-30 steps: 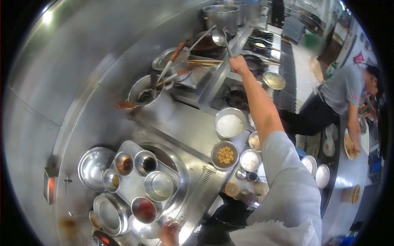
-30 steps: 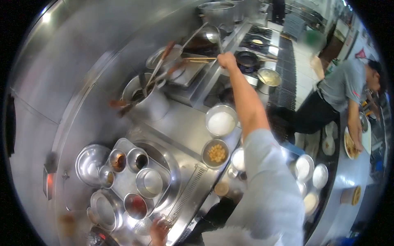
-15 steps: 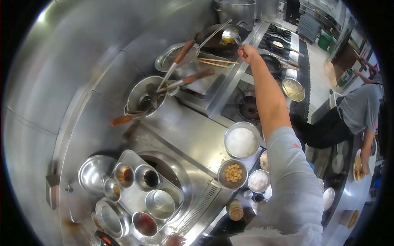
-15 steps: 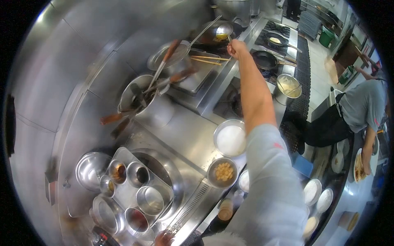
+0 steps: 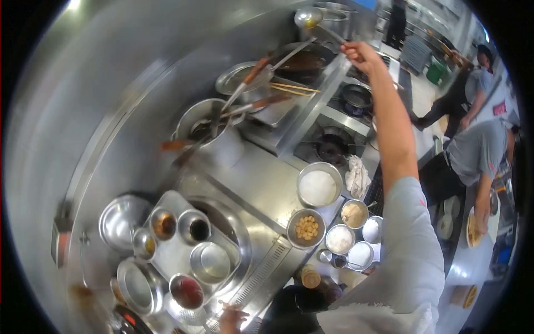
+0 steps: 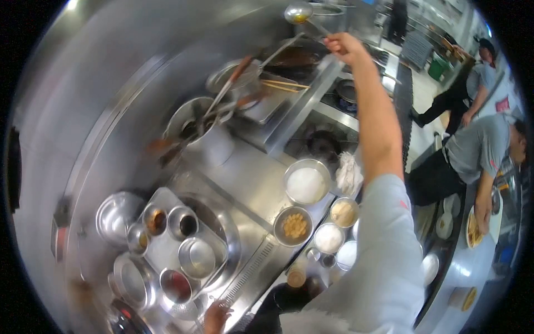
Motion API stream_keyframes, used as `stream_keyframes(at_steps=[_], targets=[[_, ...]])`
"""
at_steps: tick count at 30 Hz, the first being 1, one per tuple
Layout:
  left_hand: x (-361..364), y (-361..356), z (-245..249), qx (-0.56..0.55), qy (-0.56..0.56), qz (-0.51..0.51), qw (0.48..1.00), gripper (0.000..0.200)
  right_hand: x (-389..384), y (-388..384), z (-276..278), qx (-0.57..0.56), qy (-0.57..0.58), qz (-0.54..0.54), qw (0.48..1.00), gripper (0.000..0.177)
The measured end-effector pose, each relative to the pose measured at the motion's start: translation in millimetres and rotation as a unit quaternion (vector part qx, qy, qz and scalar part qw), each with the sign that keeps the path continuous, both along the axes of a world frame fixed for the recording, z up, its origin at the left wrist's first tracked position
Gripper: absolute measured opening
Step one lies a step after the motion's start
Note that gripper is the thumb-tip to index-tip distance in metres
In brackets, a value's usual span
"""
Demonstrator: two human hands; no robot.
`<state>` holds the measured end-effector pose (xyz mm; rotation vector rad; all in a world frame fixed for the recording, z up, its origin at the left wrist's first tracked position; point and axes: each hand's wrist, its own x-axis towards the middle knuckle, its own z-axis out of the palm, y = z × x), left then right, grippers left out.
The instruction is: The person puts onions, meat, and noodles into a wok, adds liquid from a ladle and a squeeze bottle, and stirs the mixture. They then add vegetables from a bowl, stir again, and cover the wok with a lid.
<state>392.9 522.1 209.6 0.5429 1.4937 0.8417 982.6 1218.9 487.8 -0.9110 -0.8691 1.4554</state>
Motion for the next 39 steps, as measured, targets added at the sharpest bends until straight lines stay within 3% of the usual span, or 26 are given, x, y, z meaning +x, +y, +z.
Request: stream_keyframes(at_steps=[1,2,3,6,7,9,10,11,12,13,15,21,24,27,29,30,31,32,33,34,38,39], targets=[[7,12,6,0.030,0.044,-0.036,0.998,0.032,3,-9,11,0.017,0.006,0.078,0.997,0.011],[0,12,9,-0.045,-0.138,0.136,0.980,0.030,-16,-29,28,-0.001,0.028,0.027,0.999,0.009],[4,4,13,-0.009,-0.080,0.117,0.990,0.034,-33,-53,42,0.013,0.010,0.041,0.999,0.013],[4,-10,33,0.096,0.122,0.041,0.987,0.044,-75,-97,55,0.024,0.057,0.211,0.975,0.018],[-6,-19,25,0.088,0.117,0.035,0.989,0.045,-98,-118,56,0.055,0.035,0.217,0.974,0.021],[-16,-60,30,0.094,0.106,0.049,0.989,0.047,-166,-170,62,0.053,-0.014,0.119,0.991,0.033],[-21,-71,39,0.120,0.105,0.052,0.986,0.047,-179,-170,57,0.063,0.036,0.252,0.965,0.037],[-28,-89,41,0.097,0.050,0.113,0.988,0.046,-244,-222,66,0.038,0.031,0.121,0.991,0.041],[-34,-105,40,0.085,-0.010,0.161,0.983,0.044,-240,-201,53,0.043,0.071,0.416,0.905,0.047],[-39,-126,38,0.098,-0.031,0.196,0.975,0.043,-285,-242,57,-0.019,0.121,0.482,0.867,0.050],[-51,-170,51,0.119,-0.057,0.227,0.965,0.035,-365,-318,48,-0.114,0.166,0.500,0.842,0.053],[-74,-316,50,0.172,-0.058,0.258,0.949,0.034,-573,-565,-29,-0.295,0.234,0.630,0.679,0.056],[-86,-405,44,0.163,-0.051,0.288,0.942,0.033,-671,-677,-74,-0.341,0.210,0.664,0.631,0.051],[-93,-496,31,0.171,-0.038,0.417,0.892,0.031,-772,-763,-119,-0.348,0.140,0.707,0.600,0.044],[-92,-551,33,0.167,-0.037,0.476,0.863,0.031,-835,-810,-156,-0.278,0.055,0.743,0.607,0.040],[-89,-576,34,0.163,-0.038,0.526,0.834,0.031,-856,-845,-162,-0.100,-0.109,0.718,0.680,0.040],[-86,-599,43,0.170,-0.032,0.551,0.816,0.033,-872,-878,-168,0.086,-0.264,0.646,0.711,0.041],[-83,-621,40,0.171,-0.031,0.555,0.813,0.033,-889,-898,-183,0.088,-0.264,0.650,0.707,0.041],[-78,-643,35,0.169,-0.014,0.595,0.786,0.033,-905,-916,-203,0.345,-0.363,0.539,0.677,0.043],[-72,-660,30,0.165,-0.001,0.635,0.755,0.034,-915,-930,-219,0.574,-0.428,0.381,0.585,0.044],[-50,-713,25,0.172,0.000,0.735,0.656,0.035,-949,-996,-253,0.575,-0.430,0.392,0.576,0.048],[-42,-725,17,0.170,0.003,0.755,0.633,0.036,-955,-1005,-259,0.607,-0.447,0.377,0.538,0.046]])
